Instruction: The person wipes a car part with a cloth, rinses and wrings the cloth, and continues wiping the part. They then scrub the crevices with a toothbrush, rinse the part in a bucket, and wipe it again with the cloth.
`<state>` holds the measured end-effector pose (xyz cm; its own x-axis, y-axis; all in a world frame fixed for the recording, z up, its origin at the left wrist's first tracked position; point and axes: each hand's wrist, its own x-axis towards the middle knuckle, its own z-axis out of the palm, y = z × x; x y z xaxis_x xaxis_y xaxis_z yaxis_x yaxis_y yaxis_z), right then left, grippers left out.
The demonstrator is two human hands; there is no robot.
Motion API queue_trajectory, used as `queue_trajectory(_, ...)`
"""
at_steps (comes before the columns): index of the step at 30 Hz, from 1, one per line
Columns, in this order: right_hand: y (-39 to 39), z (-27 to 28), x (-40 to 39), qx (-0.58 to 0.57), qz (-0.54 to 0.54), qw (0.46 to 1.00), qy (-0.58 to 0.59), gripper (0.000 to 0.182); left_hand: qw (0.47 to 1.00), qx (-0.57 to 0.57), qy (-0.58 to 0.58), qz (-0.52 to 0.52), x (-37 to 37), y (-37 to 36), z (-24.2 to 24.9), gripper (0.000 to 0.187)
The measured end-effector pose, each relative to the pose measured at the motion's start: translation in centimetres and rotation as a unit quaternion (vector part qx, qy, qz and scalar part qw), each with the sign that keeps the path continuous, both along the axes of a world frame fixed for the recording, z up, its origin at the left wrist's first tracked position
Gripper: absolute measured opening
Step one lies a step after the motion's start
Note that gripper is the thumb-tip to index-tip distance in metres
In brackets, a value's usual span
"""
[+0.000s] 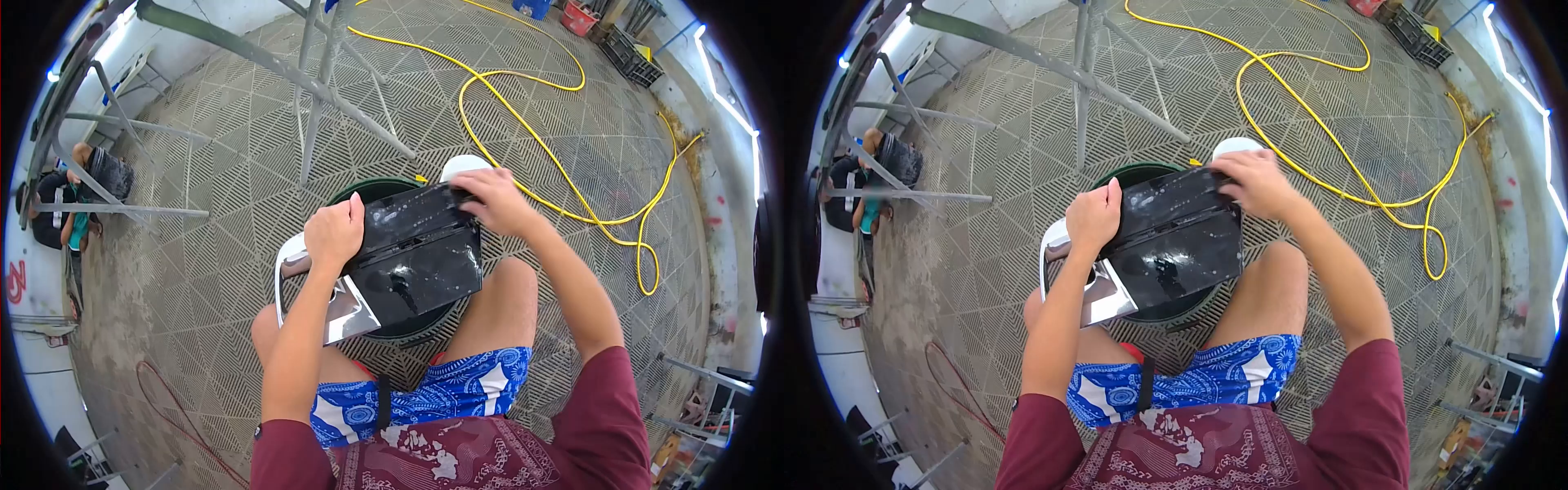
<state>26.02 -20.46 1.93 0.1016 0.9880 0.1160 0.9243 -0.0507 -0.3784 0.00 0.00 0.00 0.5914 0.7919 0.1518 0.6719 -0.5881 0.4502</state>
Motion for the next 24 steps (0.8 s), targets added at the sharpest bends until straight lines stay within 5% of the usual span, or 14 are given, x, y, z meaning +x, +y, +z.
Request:
queue_trajectory(4,1.4,0.1,-1.8,0.037,0.009,0.999,-0.033,0.046,1.0,0.008,-0.018,0.006,1.6,-0.9,-0.5,0.054)
queue_trajectory(7,5.2,0.9,-8.5,0.073,0.123,0.99,0.006,0.047,0.999,0.034,0.005,-0.008,0.1,-0.3,-0.3,0.054)
queue_trajectory(10,3.9,-0.1,-3.6,0.106,0.092,0.99,-0.029,0.044,0.999,0.037,0.016,0.002,0.2,-0.3,-0.3,0.055)
queue_trajectory(12,0.9,0.7,2.8,-0.004,0.001,0.999,-0.045,0.042,1.0,0.024,0.013,0.002,0.4,-0.4,-0.5,0.053)
queue_trajectory(14,-3.1,0.5,6.1,0.129,-0.094,0.987,0.006,0.039,1.0,0.025,0.003,-0.014,0.2,-0.5,-0.6,0.052)
queue_trajectory(17,-6.4,-1.9,6.0,0.283,-0.25,0.921,0.095,0.045,0.998,-0.013,0.013,-0.052,-0.5,-0.9,0.3,0.043)
queue_trajectory(19,-7.3,-6.5,4.4,0.328,-0.333,0.822,0.325,0.045,0.969,0.194,0.002,-0.155,-0.2,-2.2,0.9,0.039)
queue_trajectory(20,-7.3,-8.8,3.0,0.347,-0.357,0.783,0.373,0.046,0.967,0.176,0.111,-0.145,-0.2,-3.3,0.9,0.054)
queue_trajectory(22,-6.9,-12.3,0.1,0.381,-0.404,0.708,0.437,0.051,0.958,0.207,0.134,-0.145,1.4,-6.0,0.2,0.064)
queue_trajectory(24,-6.6,-14.4,-0.5,0.392,-0.404,0.689,0.457,0.049,0.962,0.188,0.132,-0.145,4.0,-9.0,0.2,0.069)
